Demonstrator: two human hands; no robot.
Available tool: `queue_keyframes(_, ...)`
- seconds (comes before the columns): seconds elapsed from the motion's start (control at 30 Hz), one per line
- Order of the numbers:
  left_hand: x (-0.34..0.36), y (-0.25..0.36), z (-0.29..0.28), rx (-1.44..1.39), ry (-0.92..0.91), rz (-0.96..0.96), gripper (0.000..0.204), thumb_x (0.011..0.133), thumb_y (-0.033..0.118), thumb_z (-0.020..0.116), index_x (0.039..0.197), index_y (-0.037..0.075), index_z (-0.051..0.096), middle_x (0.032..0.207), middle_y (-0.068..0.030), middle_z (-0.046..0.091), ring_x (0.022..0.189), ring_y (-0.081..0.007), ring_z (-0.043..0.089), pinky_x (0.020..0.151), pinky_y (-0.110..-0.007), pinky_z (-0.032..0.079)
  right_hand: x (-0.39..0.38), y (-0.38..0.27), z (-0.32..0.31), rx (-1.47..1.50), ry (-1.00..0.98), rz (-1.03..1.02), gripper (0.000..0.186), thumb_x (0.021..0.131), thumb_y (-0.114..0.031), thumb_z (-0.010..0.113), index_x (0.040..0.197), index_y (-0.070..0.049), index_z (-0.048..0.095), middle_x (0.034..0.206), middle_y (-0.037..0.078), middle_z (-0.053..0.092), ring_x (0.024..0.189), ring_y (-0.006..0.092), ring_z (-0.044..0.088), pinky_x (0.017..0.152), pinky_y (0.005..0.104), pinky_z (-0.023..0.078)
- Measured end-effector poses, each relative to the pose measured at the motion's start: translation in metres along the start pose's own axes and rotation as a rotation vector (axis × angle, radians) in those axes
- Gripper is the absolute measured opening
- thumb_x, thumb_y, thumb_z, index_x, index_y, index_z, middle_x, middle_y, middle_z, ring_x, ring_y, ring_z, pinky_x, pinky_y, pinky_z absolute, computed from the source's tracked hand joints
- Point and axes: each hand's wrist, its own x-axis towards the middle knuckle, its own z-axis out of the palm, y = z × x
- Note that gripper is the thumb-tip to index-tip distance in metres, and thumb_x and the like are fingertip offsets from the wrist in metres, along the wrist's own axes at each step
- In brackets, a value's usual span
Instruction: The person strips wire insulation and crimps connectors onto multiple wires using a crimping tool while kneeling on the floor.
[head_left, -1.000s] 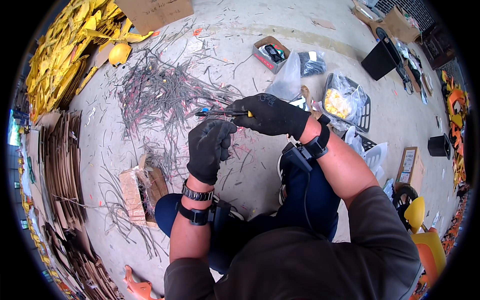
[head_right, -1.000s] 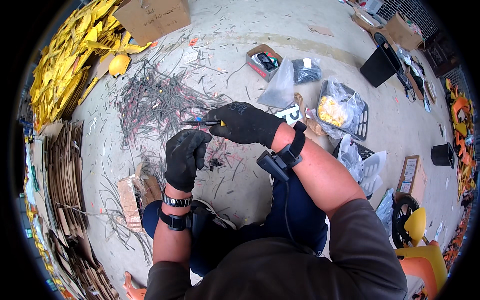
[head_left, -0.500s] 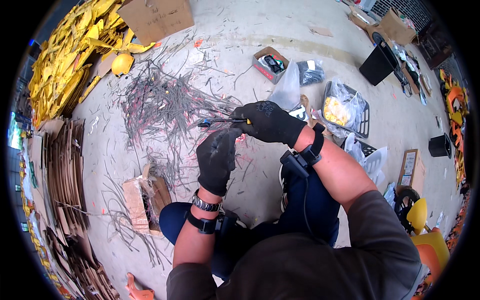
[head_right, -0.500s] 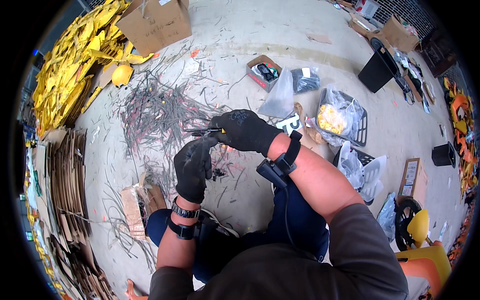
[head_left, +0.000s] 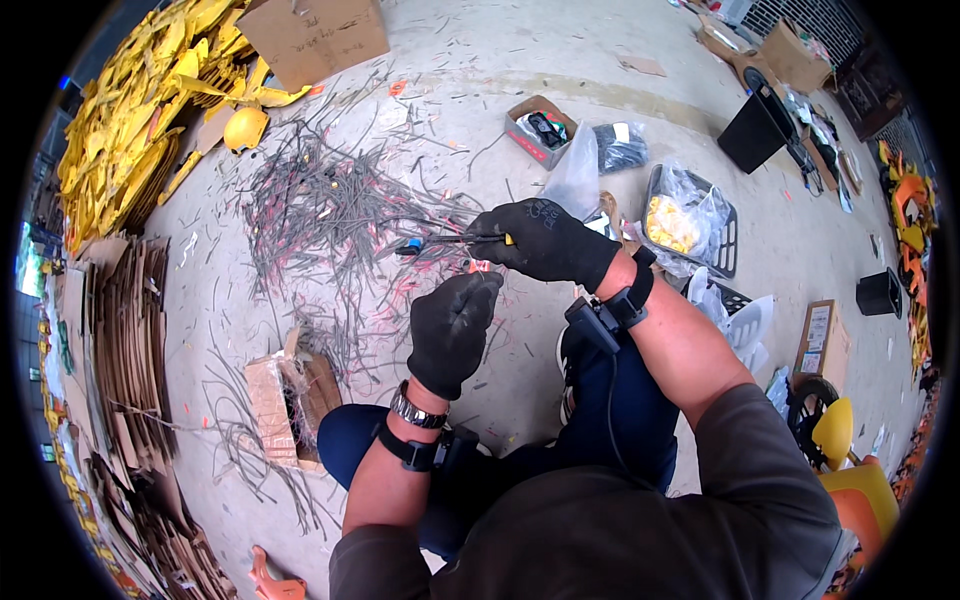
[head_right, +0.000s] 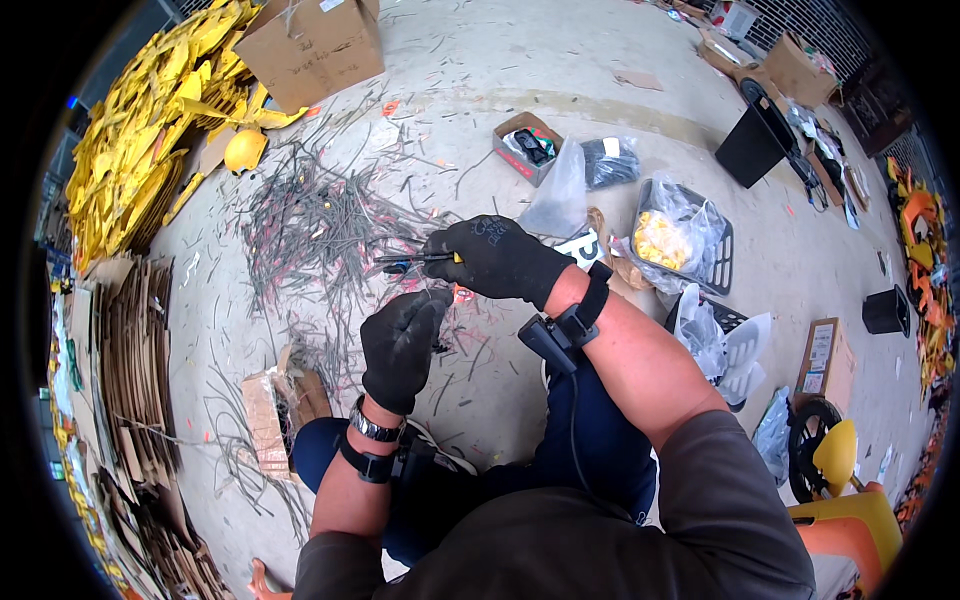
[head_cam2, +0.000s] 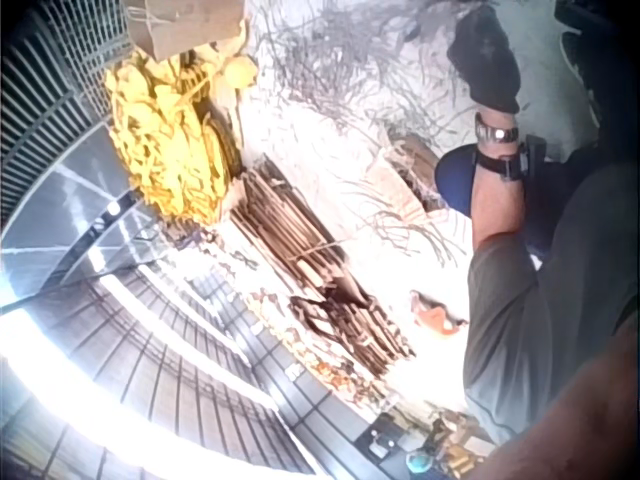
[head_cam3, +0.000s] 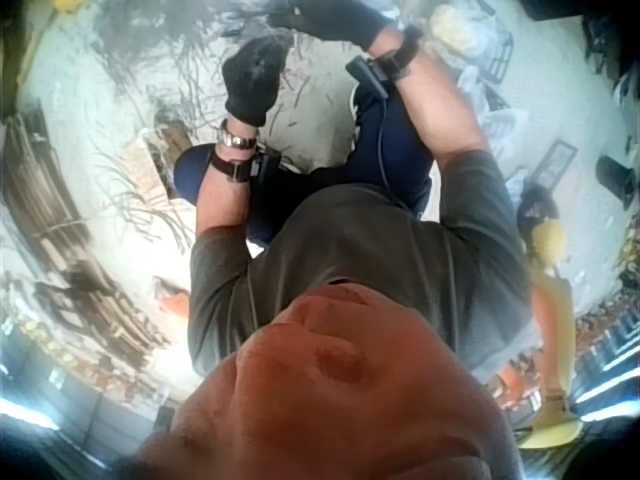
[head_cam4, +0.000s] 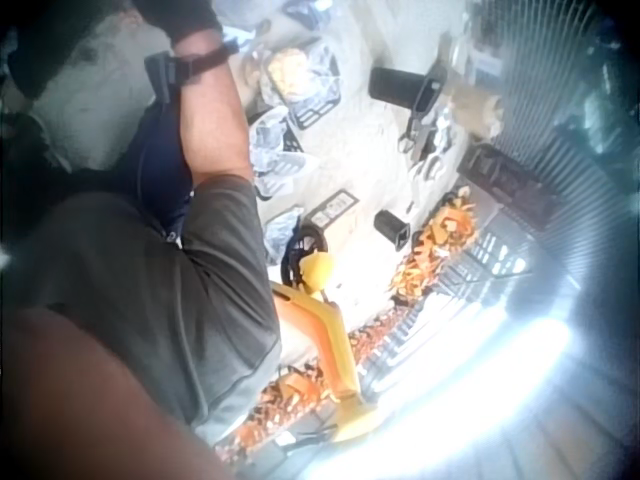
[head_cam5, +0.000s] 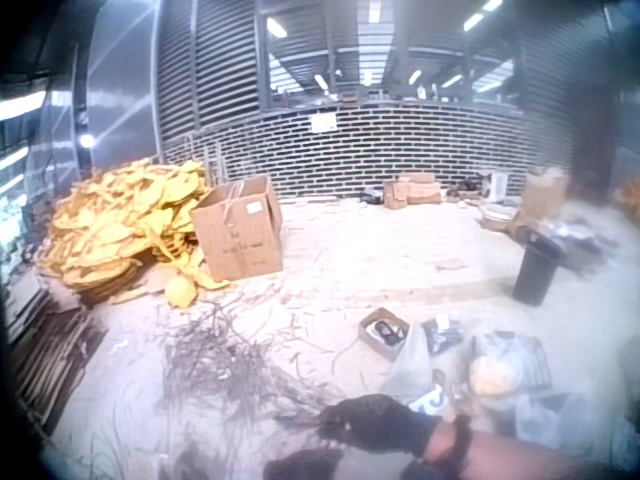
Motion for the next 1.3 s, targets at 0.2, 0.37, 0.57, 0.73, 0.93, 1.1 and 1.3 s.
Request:
queue_keyframes(0.2, -0.003, 0.001, 0.001, 0.019, -0.024, 0.036, 0.013, 0.095, 0.006, 0.062, 0.103, 0.003, 0.072, 0.086, -0.0121, 0.071, 0.068, -0.0250, 0.069, 0.058, -0.034, 0.054, -0.002, 0.001, -0.004, -0.021, 0.007, -0.019, 0.033, 0.094, -0.029, 0.067, 0.114, -0.003, 0.069, 0.109, 0.018, 0.070, 0.101, 0.0343, 0.067, 0.088, 0.0408, 0.052)
queue_keyframes(0.37, -0.004, 0.016, 0.001, -0.179, -0.097, -0.224, 0.012, 0.094, 0.007, 0.064, 0.101, 0.001, 0.071, 0.083, -0.0127, 0.071, 0.064, -0.0241, 0.068, 0.057, -0.033, 0.053, -0.002, 0.006, -0.002, -0.030, 0.052, -0.012, 0.032, 0.093, -0.033, 0.067, 0.110, -0.007, 0.071, 0.101, 0.017, 0.071, 0.095, 0.0355, 0.068, 0.083, 0.0430, 0.053)
queue_keyframes(0.57, -0.005, 0.016, 0.004, -0.185, -0.062, -0.151, 0.014, 0.093, 0.008, 0.065, 0.101, -0.001, 0.072, 0.079, -0.0130, 0.071, 0.061, -0.0206, 0.067, 0.056, -0.032, 0.052, -0.004, 0.012, -0.005, -0.034, 0.035, -0.018, 0.028, 0.095, -0.028, 0.063, 0.112, -0.007, 0.071, 0.099, 0.015, 0.071, 0.092, 0.0328, 0.068, 0.081, 0.0414, 0.053)
queue_keyframes(0.73, -0.006, 0.020, 0.002, -0.221, -0.107, -0.209, 0.014, 0.093, 0.008, 0.065, 0.102, -0.001, 0.072, 0.077, -0.0131, 0.070, 0.060, -0.0194, 0.066, 0.055, -0.032, 0.051, -0.005, 0.013, -0.009, -0.029, 0.018, -0.018, 0.026, 0.095, -0.027, 0.063, 0.111, -0.008, 0.071, 0.098, 0.015, 0.072, 0.091, 0.0312, 0.069, 0.081, 0.0406, 0.053)
queue_keyframes(0.93, -0.008, 0.029, 0.005, -0.244, -0.135, -0.310, 0.020, 0.095, 0.015, 0.064, 0.103, -0.001, 0.074, 0.061, -0.0033, 0.061, 0.056, -0.0098, 0.058, 0.052, -0.027, 0.044, -0.005, 0.016, -0.014, -0.031, -0.030, 0.006, 0.026, 0.094, -0.025, 0.064, 0.113, -0.008, 0.071, 0.100, 0.015, 0.072, 0.092, 0.0313, 0.069, 0.082, 0.0395, 0.053)
queue_keyframes(1.1, -0.009, 0.036, 0.007, -0.278, -0.212, -0.352, 0.017, 0.094, 0.011, 0.064, 0.103, 0.000, 0.073, 0.069, -0.0094, 0.066, 0.058, -0.0166, 0.064, 0.054, -0.030, 0.049, -0.006, 0.022, -0.015, 0.014, 0.008, 0.023, 0.027, 0.095, -0.026, 0.064, 0.113, -0.007, 0.071, 0.101, 0.016, 0.072, 0.094, 0.0326, 0.069, 0.083, 0.0402, 0.052)
queue_keyframes(1.3, -0.010, 0.039, 0.006, -0.252, -0.259, -0.312, 0.017, 0.094, 0.009, 0.063, 0.105, 0.000, 0.072, 0.073, -0.0121, 0.069, 0.059, -0.0183, 0.067, 0.055, -0.031, 0.051, -0.006, 0.017, -0.020, 0.022, -0.049, 0.059, 0.027, 0.095, -0.026, 0.064, 0.113, -0.006, 0.071, 0.101, 0.016, 0.072, 0.094, 0.0323, 0.068, 0.084, 0.0400, 0.052)
